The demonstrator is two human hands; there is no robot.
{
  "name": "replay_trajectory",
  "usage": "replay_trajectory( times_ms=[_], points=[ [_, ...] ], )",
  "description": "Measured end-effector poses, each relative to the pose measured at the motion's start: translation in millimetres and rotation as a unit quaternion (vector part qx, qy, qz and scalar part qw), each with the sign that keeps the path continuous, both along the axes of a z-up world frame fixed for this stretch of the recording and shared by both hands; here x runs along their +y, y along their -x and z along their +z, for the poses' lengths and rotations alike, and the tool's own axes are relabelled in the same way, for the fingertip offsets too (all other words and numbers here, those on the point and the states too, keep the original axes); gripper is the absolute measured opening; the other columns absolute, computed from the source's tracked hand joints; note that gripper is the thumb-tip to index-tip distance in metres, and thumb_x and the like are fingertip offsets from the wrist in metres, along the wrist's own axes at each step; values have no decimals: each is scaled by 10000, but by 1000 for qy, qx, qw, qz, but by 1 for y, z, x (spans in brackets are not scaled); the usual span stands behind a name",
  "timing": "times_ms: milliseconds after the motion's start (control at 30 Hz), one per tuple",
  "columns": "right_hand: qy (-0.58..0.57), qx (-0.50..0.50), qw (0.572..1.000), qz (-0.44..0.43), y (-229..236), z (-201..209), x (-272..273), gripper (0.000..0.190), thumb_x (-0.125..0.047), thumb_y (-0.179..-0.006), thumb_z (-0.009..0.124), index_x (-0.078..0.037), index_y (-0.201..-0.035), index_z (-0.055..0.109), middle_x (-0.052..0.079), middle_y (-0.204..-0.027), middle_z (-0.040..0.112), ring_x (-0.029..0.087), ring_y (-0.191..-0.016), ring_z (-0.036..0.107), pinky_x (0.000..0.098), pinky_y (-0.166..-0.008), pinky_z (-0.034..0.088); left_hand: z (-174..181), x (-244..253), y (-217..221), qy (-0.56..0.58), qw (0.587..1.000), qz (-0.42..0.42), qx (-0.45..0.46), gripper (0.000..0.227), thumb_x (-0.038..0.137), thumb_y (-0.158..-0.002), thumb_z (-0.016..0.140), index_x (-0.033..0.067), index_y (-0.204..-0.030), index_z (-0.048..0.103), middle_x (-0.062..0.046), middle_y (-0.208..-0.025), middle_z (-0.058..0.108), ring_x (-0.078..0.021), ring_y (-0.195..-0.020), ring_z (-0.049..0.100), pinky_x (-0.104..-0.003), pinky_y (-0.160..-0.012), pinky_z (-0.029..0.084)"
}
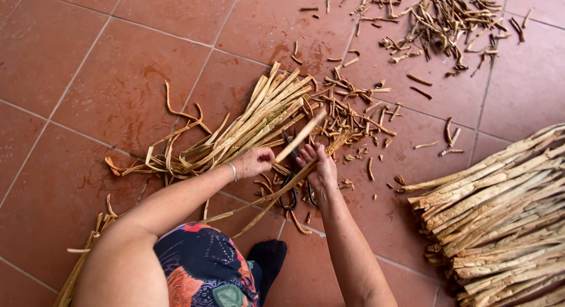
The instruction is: The person sits on a tiled floor and uses scissors to cut long, dried plant strips into smaller pieces. They gather the cut pieces into a neat pile on the floor while discarding the trimmings.
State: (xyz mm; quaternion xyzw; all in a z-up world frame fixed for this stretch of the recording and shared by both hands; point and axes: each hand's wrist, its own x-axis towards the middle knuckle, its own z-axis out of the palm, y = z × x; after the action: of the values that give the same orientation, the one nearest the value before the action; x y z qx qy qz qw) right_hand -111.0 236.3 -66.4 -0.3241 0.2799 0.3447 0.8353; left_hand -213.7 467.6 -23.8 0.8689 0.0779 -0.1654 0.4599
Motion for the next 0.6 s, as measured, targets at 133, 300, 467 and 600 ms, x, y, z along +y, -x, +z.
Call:
replay_trajectory(
  times_ms=[133, 300, 467, 600],
  points=[
    [-33, -3, 999, -11, 0, 23, -7, 414, -323, -1002, 552, -42, -1306, 546, 149, -1127, 715, 281, -999, 709, 521, -907, 572, 28, -27, 31, -26, 992, -66, 104, 222, 287, -818, 728, 180, -1012, 740, -7, -912, 748, -138, -842, 670, -342, -801, 545],
    [13, -36, 999, -33, -1, 45, -12, 333, -246, -999, 617, -47, -1264, 591, 42, -798, 624, 181, -711, 637, 510, -788, 640, 29, -19, 33, -134, 946, -189, 228, 476, 375, -755, 865, 190, -1168, 717, -54, -1067, 707, -192, -991, 653, -360, -906, 521],
    [-62, -118, 989, -67, -53, 73, -64, 128, -170, -996, 682, -66, -929, 648, -36, -637, 555, 72, -525, 479, 221, -509, 437, 4, 67, 33, -197, 855, -258, 404, 768, 365, -624, 956, 124, -1292, 662, -111, -1260, 712, -265, -1124, 683, -402, -959, 561],
    [-216, -103, 969, -53, -99, 114, -125, 150, -124, -1085, 619, -16, -983, 644, -18, -645, 530, 76, -485, 410, 194, -409, 343, -4, 134, 48, -215, 815, -220, 491, 537, 257, -707, 930, 96, -1162, 694, -53, -1089, 669, -222, -946, 621, -378, -741, 525]
  ],
)
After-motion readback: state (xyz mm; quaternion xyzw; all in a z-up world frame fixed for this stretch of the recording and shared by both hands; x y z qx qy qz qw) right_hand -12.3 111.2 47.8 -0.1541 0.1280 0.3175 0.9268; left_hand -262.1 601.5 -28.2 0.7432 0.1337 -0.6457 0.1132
